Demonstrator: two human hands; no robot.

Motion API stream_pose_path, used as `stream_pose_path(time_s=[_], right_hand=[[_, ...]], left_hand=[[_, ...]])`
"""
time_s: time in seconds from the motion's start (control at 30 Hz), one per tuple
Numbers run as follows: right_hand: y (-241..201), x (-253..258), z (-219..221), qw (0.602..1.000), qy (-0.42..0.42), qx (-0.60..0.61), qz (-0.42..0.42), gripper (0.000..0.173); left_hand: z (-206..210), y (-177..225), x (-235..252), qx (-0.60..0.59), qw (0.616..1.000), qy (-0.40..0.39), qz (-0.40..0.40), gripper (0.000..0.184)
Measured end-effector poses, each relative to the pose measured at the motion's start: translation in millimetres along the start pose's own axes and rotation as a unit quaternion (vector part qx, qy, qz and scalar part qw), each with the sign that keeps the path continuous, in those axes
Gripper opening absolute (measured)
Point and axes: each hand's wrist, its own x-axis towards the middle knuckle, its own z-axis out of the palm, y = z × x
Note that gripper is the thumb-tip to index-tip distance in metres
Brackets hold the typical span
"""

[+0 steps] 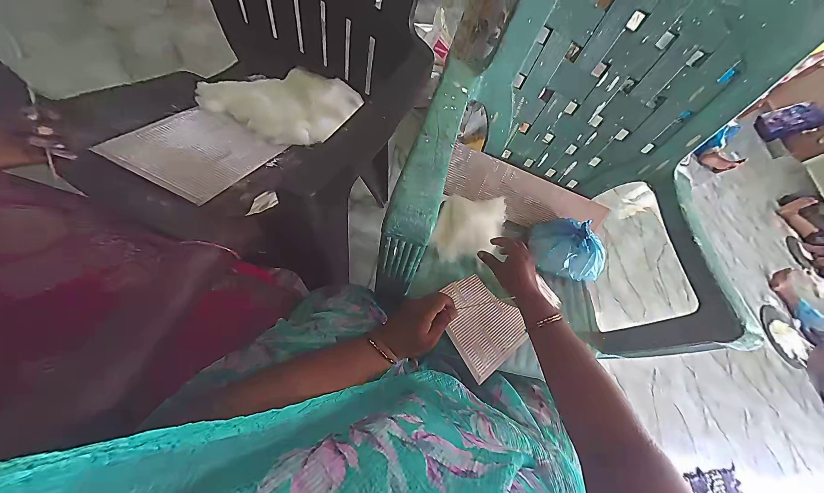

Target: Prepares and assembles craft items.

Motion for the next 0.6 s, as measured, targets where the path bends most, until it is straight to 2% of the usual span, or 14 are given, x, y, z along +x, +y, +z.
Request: stream_pose_path(time_s=[0.03,0.13,0.2,0.27,0.37,0.4,0.5,0.6], right_hand=[[-5.6,3.2,6.0,1.000,0.001,0.017,0.001,0.046],[-18.1,10.0,23.1,0.997,0.015,0.005,-0.070,0.049],[-25.0,12.2,32.4,0.995,-0.005,-0.014,-0.100,0.055],[-29.1,13.2,40.1,0.994,-0.033,-0.016,-0.102,0.052],[-32.2,12.9,42.9,0.997,-0.038,-0.027,-0.069,0.024],[-32.8,11.8,40.6,0.998,-0.028,-0.029,-0.058,0.020],[-33.3,4.5,24.1,1.000,0.001,-0.009,-0.005,0.020],[-16.2,-3.0,12.6,0.996,0.072,0.050,0.016,0.020]], left_hand=[[-0.8,0.3,0.1,0.001,1.000,-0.001,-0.001,0.035],[-0.6,0.2,0.4,0.001,1.000,0.005,0.004,0.034],[1.0,-0.4,0.9,-0.003,1.000,0.012,0.011,0.034],[2.6,-1.2,1.2,-0.009,1.000,0.015,0.016,0.033],[0.7,-0.1,1.8,-0.014,1.000,0.005,0.010,0.033],[0.2,0.0,1.8,-0.016,1.000,0.007,0.012,0.033],[0.0,0.1,1.1,-0.025,1.000,0.009,0.009,0.034],[0.5,0.1,1.9,-0.033,0.999,0.001,0.005,0.034]])
